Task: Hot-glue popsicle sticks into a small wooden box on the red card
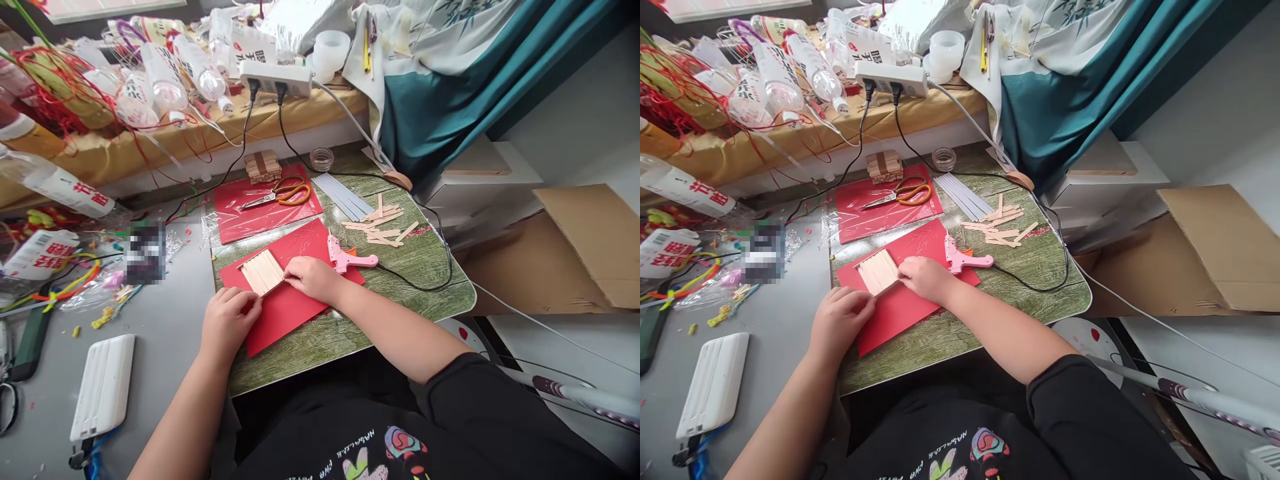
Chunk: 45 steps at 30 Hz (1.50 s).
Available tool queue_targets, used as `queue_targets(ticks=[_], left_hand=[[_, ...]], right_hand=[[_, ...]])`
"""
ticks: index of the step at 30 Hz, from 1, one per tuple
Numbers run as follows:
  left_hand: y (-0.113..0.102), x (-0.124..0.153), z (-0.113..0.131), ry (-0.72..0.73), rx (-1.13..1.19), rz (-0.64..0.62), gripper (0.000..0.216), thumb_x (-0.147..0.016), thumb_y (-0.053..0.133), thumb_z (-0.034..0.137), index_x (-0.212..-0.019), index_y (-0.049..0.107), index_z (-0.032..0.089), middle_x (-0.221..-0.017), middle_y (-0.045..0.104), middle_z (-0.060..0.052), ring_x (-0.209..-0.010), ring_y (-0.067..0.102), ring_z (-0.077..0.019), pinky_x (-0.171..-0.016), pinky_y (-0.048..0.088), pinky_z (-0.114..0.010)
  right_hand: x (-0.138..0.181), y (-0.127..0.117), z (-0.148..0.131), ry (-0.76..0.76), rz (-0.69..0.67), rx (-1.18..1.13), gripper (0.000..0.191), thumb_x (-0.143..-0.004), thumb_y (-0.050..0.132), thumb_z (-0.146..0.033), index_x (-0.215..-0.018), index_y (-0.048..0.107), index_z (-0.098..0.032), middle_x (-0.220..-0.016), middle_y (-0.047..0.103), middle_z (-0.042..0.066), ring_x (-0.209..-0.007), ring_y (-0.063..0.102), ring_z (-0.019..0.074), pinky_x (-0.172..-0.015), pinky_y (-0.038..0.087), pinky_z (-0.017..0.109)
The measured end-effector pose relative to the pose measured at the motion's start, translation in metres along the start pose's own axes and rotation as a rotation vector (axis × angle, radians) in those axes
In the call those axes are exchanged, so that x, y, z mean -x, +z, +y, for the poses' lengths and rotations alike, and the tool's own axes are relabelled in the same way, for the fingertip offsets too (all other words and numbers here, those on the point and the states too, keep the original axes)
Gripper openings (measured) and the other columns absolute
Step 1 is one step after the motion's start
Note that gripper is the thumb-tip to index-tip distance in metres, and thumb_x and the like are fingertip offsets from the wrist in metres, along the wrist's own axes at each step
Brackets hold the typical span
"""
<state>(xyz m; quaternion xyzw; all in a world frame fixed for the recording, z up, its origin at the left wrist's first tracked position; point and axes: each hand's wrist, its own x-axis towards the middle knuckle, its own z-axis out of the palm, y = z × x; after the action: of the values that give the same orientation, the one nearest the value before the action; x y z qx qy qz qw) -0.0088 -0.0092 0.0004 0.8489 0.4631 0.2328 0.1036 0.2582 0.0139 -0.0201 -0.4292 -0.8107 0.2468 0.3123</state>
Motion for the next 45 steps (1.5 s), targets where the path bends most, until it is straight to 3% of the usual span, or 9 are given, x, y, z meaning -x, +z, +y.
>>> queue_targets(ticks=[19, 29, 45], left_hand=[[0.002, -0.003, 0.000, -0.024, -0.016, -0.035, 0.014, -0.097, 0.063, 0.025, -0.084, 0.067, 0.024, -0.078, 0.065, -0.002, -0.075, 0.053, -0.0210, -0.076, 0.046, -0.037], [-0.003, -0.004, -0.008, -0.018, 0.052, -0.093, 0.011, -0.097, 0.063, 0.024, -0.088, 0.068, 0.025, -0.083, 0.066, -0.003, -0.080, 0.056, -0.0214, -0.078, 0.047, -0.037], [0.000, -0.002, -0.008, -0.071, 0.051, -0.095, 0.012, -0.097, 0.062, 0.026, -0.085, 0.064, 0.024, -0.078, 0.065, -0.002, -0.076, 0.057, -0.0207, -0.073, 0.046, -0.036]], right_hand=[[-0.002, 0.000, -0.002, -0.005, 0.001, -0.036, 0.013, -0.095, 0.065, -0.006, -0.093, 0.069, -0.017, -0.092, 0.069, 0.006, -0.087, 0.063, 0.0198, -0.086, 0.051, 0.033], [0.008, -0.005, -0.011, -0.059, -0.088, -0.033, 0.013, -0.094, 0.065, -0.007, -0.090, 0.069, -0.018, -0.087, 0.070, 0.006, -0.086, 0.064, 0.0209, -0.082, 0.051, 0.034], [0.003, -0.003, -0.010, 0.057, -0.067, -0.108, 0.010, -0.095, 0.074, -0.010, -0.089, 0.071, -0.018, -0.089, 0.071, 0.004, -0.085, 0.065, 0.0190, -0.082, 0.051, 0.033]])
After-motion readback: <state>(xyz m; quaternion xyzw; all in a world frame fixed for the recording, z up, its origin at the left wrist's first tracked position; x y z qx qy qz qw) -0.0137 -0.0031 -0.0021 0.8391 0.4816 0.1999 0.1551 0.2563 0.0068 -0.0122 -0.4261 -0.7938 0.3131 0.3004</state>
